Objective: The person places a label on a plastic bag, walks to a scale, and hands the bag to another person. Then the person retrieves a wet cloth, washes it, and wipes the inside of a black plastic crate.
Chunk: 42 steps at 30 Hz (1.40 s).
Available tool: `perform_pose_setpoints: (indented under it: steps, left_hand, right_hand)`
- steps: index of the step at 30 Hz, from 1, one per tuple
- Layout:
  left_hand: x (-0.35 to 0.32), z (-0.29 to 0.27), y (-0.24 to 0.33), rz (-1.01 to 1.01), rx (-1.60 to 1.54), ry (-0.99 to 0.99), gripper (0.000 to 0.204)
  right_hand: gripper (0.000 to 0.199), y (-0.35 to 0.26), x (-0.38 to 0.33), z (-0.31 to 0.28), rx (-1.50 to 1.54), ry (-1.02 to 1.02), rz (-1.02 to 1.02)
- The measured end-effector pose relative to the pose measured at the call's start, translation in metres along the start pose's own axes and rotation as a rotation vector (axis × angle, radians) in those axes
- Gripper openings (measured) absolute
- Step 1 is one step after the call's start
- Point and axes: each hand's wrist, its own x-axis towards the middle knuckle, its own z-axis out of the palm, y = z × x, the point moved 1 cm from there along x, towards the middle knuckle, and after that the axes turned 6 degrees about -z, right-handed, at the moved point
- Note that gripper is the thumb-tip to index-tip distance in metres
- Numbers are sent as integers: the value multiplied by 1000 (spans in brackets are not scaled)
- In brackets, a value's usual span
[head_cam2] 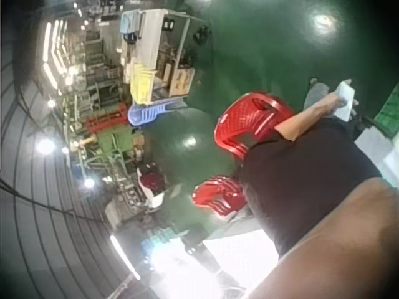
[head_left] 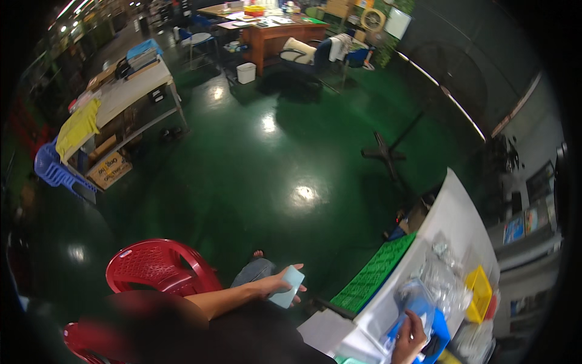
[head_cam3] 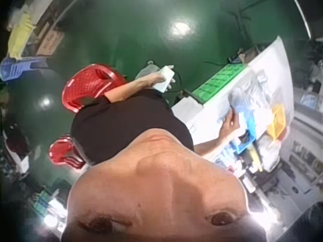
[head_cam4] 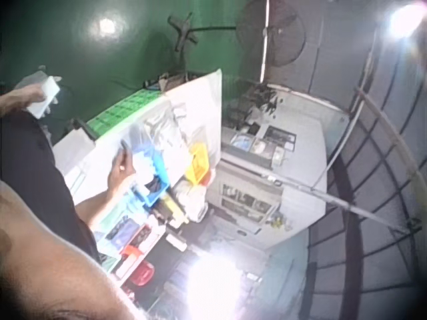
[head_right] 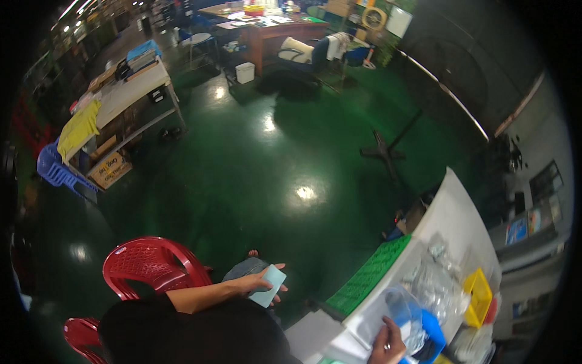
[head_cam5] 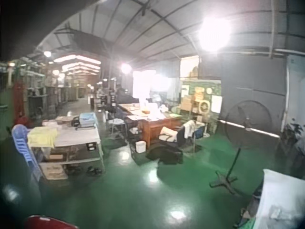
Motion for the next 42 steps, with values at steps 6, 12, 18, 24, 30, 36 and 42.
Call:
perform_pose_setpoints:
  steps: [6, 12, 18, 24, 30, 36, 42]
  left_hand:
    - [22, -114, 95, 224, -235, 128, 63]
    - [-34, -222, 302, 539, -241, 252, 61]
    - [-105, -280, 498, 804, -89, 469, 64]
    - [-61, -341, 662, 831, -18, 311, 56]
    - [-61, -414, 834, 1020, -70, 487, 55]
    - [-128, -506, 896, 1183, -271, 787, 62]
    - [-199, -670, 924, 1175, -634, 1168, 43]
  right_hand:
    - [18, -116, 173, 173, 360, -239, -240]
    - [17, -279, 316, 287, 400, -458, -457]
    - [15, -350, 432, 352, 400, -361, -494]
    - [14, -396, 566, 451, 358, -394, -526]
    - [15, -520, 743, 568, 281, -520, -698]
    - [15, -691, 861, 710, 360, -756, -939]
    - [17, -839, 939, 872, 347, -887, -1002]
